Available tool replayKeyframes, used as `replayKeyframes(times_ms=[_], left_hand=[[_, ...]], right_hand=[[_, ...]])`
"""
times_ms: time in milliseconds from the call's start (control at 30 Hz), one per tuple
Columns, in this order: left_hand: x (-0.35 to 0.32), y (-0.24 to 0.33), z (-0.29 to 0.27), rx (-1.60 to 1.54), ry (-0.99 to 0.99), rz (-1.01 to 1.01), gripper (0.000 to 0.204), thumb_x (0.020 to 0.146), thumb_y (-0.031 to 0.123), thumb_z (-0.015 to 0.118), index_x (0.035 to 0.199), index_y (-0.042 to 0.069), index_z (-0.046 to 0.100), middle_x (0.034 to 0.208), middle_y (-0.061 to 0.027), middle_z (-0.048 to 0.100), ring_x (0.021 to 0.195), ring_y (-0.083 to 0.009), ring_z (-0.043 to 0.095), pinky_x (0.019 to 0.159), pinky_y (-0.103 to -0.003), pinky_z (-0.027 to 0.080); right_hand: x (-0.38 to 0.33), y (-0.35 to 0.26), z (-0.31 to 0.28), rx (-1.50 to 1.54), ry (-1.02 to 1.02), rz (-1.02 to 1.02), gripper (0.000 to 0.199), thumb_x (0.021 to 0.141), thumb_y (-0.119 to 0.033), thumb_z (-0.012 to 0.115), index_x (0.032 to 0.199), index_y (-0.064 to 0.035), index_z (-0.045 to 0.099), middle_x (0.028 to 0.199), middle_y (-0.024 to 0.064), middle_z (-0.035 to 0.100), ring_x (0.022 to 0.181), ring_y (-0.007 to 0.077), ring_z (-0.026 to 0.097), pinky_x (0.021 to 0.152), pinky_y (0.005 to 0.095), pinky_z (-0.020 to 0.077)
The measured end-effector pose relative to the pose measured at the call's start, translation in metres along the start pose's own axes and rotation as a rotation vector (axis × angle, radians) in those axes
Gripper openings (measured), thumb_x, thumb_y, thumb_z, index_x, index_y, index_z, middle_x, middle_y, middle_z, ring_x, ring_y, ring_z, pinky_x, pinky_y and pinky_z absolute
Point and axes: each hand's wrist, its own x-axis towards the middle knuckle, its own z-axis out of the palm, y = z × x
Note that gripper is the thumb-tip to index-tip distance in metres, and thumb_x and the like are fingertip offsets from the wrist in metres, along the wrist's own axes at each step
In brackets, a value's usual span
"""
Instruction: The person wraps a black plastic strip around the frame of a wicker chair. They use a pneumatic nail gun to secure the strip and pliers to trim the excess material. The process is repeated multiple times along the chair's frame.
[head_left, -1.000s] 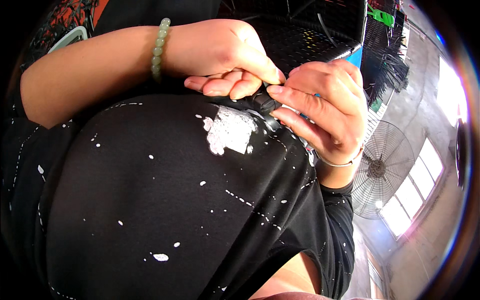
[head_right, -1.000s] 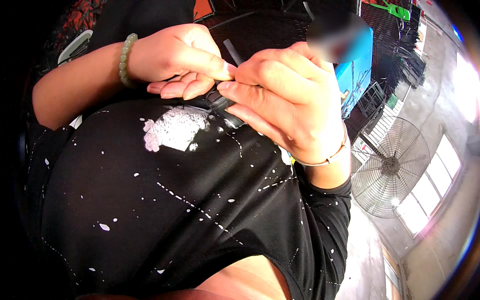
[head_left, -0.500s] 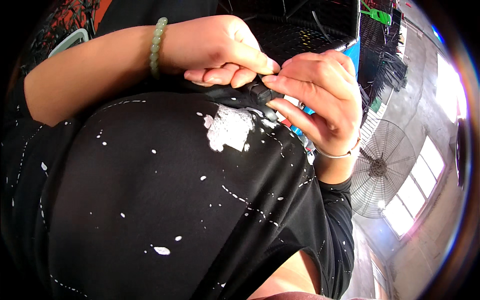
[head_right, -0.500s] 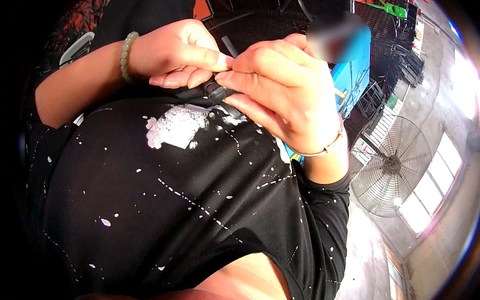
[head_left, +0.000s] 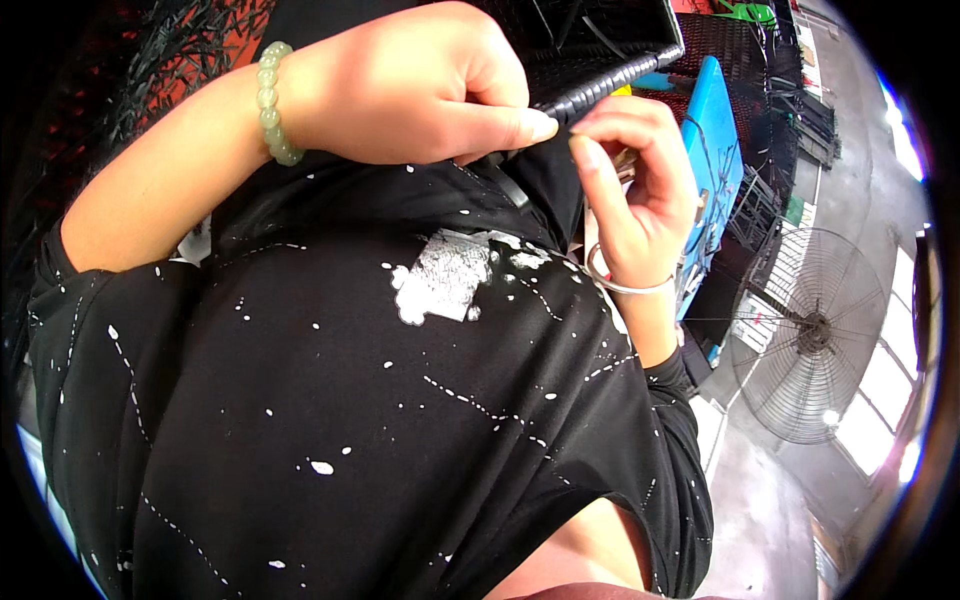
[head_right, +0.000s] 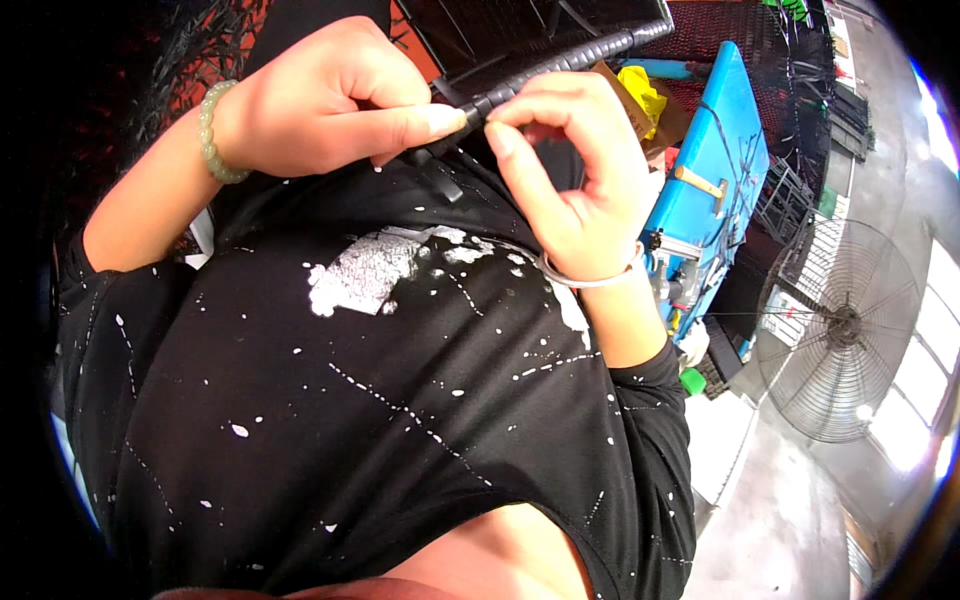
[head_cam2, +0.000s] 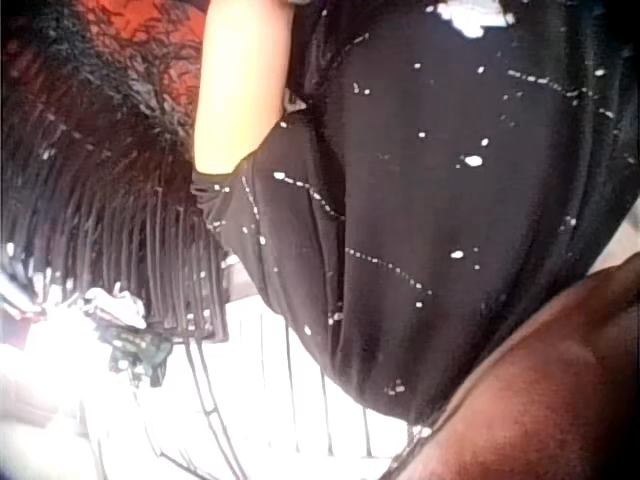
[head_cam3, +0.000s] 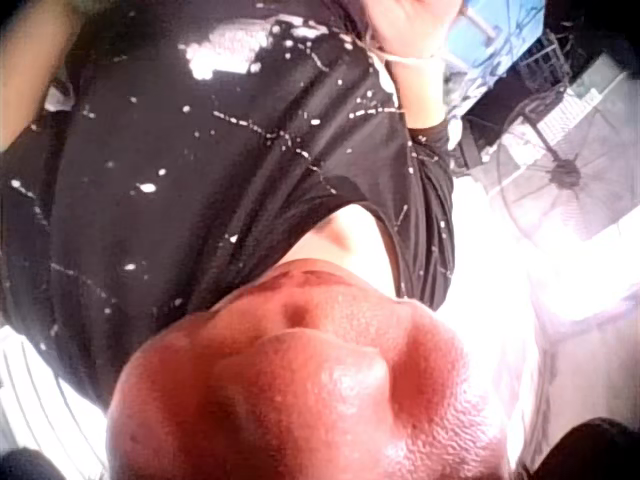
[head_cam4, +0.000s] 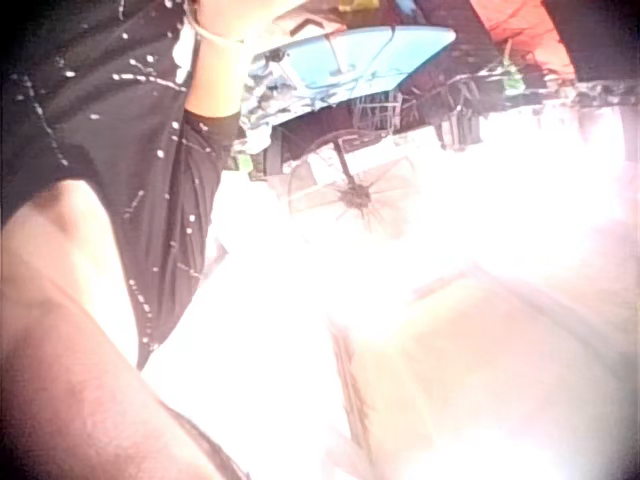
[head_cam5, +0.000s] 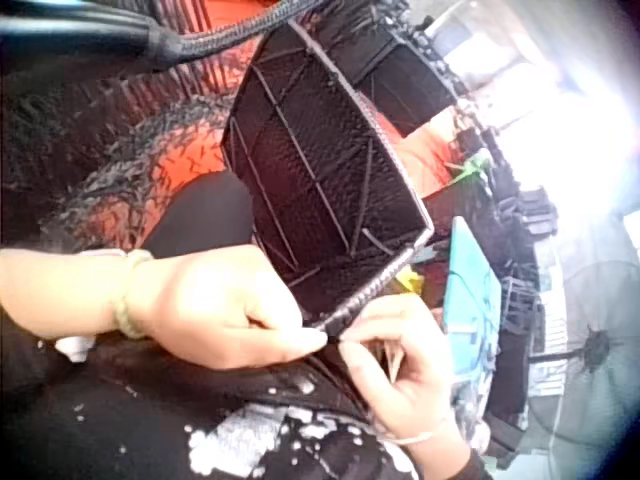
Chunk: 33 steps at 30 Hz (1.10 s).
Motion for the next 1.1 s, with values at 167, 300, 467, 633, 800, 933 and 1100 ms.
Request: replayKeyframes(times_ms=[167, 300, 467, 633, 800, 933, 1100], left_hand=[[0.019, 0.011, -0.006, 0.461, -0.015, 0.256, 0.023, 0.081, 0.011, 0.065, 0.062, 0.001, 0.059, 0.056, -0.0152, 0.054, 0.046, -0.0288, 0.053, 0.044, -0.036, 0.041], [0.037, 0.032, 0.005, 0.463, -0.017, 0.109, 0.031, 0.087, 0.013, 0.061, 0.059, 0.000, 0.057, 0.051, -0.0127, 0.052, 0.042, -0.0238, 0.051, 0.042, -0.034, 0.038], [0.039, 0.021, 0.017, 0.387, 0.012, 0.062, 0.034, 0.092, 0.011, 0.057, 0.059, 0.000, 0.057, 0.049, -0.0005, 0.048, 0.042, -0.0068, 0.041, 0.042, -0.025, 0.032], [0.043, 0.022, 0.015, 0.429, 0.036, -0.018, 0.036, 0.092, 0.012, 0.057, 0.058, 0.002, 0.056, 0.048, 0.0008, 0.046, 0.042, -0.0049, 0.040, 0.040, -0.023, 0.030], [0.029, 0.001, 0.019, 0.265, 0.318, 0.023, 0.027, 0.075, 0.020, 0.077, 0.092, 0.003, 0.063, 0.071, -0.0028, 0.061, 0.068, -0.0095, 0.061, 0.065, -0.023, 0.050], [0.002, -0.023, 0.038, 0.364, 0.262, -0.123, 0.040, 0.073, 0.014, 0.077, 0.108, 0.003, 0.062, 0.101, -0.0077, 0.066, 0.093, -0.0172, 0.063, 0.086, -0.030, 0.049], [-0.004, -0.023, 0.046, 0.420, 0.311, -0.083, 0.034, 0.078, 0.009, 0.072, 0.109, -0.001, 0.063, 0.099, -0.0122, 0.067, 0.091, -0.0197, 0.065, 0.081, -0.028, 0.050]], right_hand=[[-0.015, 0.005, 0.011, 0.330, -0.062, 0.238, 0.016, 0.083, -0.004, 0.066, 0.099, -0.0011, 0.067, 0.081, 0.0013, 0.057, 0.069, 0.0064, 0.049, 0.060, 0.0192, 0.0378], [-0.018, 0.002, 0.009, 0.693, 0.018, 0.576, 0.015, 0.084, -0.007, 0.067, 0.097, 0.0008, 0.066, 0.077, -0.0051, 0.056, 0.064, -0.0009, 0.042, 0.057, 0.0147, 0.0328], [-0.023, 0.018, 0.008, 1.030, -0.035, 0.644, 0.022, 0.087, -0.015, 0.066, 0.102, 0.0003, 0.067, 0.075, -0.0049, 0.059, 0.064, -0.0007, 0.047, 0.055, 0.0143, 0.0355], [-0.019, 0.018, 0.016, 0.946, 0.054, 0.582, 0.021, 0.087, -0.019, 0.065, 0.096, -0.0009, 0.069, 0.069, -0.0040, 0.058, 0.061, 0.0004, 0.048, 0.053, 0.0152, 0.0355], [-0.024, 0.024, 0.015, 1.097, 0.024, 0.656, 0.019, 0.088, -0.020, 0.063, 0.093, -0.0025, 0.069, 0.070, -0.0017, 0.059, 0.058, 0.0033, 0.049, 0.052, 0.0163, 0.0377], [-0.032, 0.029, 0.014, 1.203, 0.017, 0.678, 0.020, 0.088, -0.019, 0.063, 0.097, -0.0025, 0.068, 0.076, 0.0014, 0.063, 0.062, 0.0062, 0.057, 0.056, 0.0182, 0.0433], [-0.038, 0.025, 0.014, 1.290, 0.035, 0.757, 0.022, 0.088, -0.021, 0.064, 0.099, -0.0032, 0.067, 0.088, 0.0047, 0.066, 0.070, 0.0100, 0.062, 0.064, 0.0203, 0.0498]])
